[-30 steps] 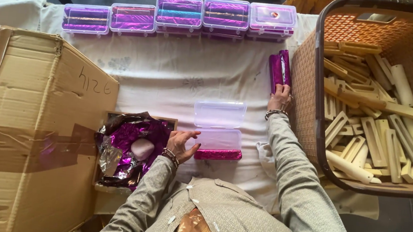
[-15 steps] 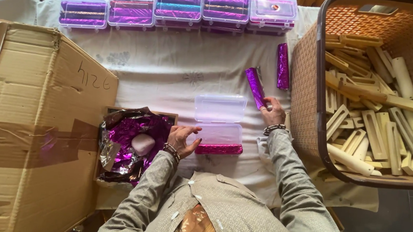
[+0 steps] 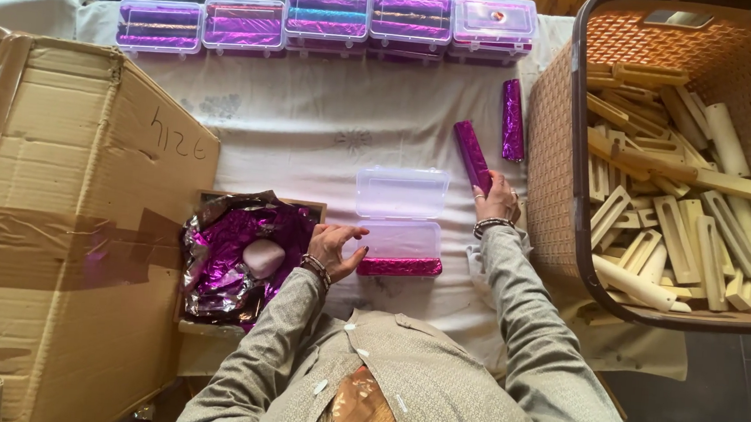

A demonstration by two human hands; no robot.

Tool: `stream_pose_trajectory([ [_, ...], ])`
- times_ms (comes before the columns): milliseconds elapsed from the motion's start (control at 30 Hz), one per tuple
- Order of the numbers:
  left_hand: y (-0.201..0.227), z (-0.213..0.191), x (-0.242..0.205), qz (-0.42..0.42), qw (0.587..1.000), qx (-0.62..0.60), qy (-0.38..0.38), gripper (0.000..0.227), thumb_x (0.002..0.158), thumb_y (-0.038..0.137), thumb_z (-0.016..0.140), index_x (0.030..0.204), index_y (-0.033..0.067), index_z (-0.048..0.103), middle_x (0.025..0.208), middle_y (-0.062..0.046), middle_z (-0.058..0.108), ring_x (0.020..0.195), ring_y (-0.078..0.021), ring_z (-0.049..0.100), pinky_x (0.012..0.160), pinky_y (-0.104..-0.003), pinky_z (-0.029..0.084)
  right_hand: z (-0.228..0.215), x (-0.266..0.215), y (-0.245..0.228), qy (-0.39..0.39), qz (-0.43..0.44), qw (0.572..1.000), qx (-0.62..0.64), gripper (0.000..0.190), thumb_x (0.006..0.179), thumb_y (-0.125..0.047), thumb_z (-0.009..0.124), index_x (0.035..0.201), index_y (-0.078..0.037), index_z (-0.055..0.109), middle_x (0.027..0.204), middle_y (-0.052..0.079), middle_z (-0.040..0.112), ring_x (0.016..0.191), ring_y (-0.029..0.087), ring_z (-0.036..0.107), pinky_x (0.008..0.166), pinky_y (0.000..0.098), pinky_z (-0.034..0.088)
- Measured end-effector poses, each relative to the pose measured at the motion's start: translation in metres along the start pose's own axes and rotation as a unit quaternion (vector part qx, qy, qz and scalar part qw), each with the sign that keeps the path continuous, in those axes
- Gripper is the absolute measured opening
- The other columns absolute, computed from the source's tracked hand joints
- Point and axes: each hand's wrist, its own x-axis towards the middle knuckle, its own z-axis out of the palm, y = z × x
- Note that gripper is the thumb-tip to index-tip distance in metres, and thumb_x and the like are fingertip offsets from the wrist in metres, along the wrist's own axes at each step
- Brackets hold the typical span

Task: The person wipes small wooden pieces with a white cloth and then wraps them individually in shiny purple foil. The wrapped items are placed on the table next to other finished packages.

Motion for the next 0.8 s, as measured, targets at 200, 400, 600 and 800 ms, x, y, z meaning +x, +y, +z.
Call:
stream_pose_trajectory([
  [200,-0.003,0.002,-0.001,0.011,1.000,-0.005,0.008,0.033,0.085,0.030,0.073,0.117,0.0207,0.071,0.099,0.002,0.076,0.092,-0.0134,0.069,0.095,-0.034,0.041,0.051,0.039,0.072,-0.138,0.132,0.900,0.392,0.030,0.097,-0.029,0.069,0.123,-0.016,0.065,0.093,0.004,0.069,0.080,0.022,0.062,0.069,0.0434,0.054],
  [400,0.003,-0.004,-0.001,-0.004,1.000,-0.015,0.017,0.032,0.085,0.027,0.075,0.116,0.0203,0.073,0.098,0.002,0.077,0.093,-0.0134,0.070,0.096,-0.036,0.043,-0.016,-0.017,0.079,-0.215,0.222,0.688,0.657,0.027,0.100,-0.033,0.067,0.114,-0.010,0.061,0.094,0.004,0.067,0.087,0.018,0.068,0.074,0.0365,0.063],
  [600,-0.008,0.015,0.018,-0.111,0.936,-0.331,0.045,0.056,0.087,0.020,0.078,0.140,0.0166,0.060,0.117,-0.004,0.074,0.116,-0.0184,0.070,0.102,-0.040,0.055,-0.063,-0.094,0.068,-0.310,0.192,0.653,0.664,0.041,0.096,-0.028,0.070,0.127,-0.005,0.056,0.106,0.009,0.071,0.088,0.020,0.069,0.073,0.0341,0.058],
  [800,0.046,-0.042,0.035,-0.016,0.870,-0.489,-0.069,0.107,0.073,0.012,0.088,0.157,0.0209,0.023,0.151,-0.011,0.044,0.139,-0.0252,0.045,0.111,-0.046,0.045,-0.073,-0.143,0.037,-0.493,0.127,0.539,0.671,0.044,0.093,-0.030,0.071,0.123,-0.001,0.057,0.103,0.013,0.070,0.085,0.022,0.069,0.074,0.0387,0.060],
])
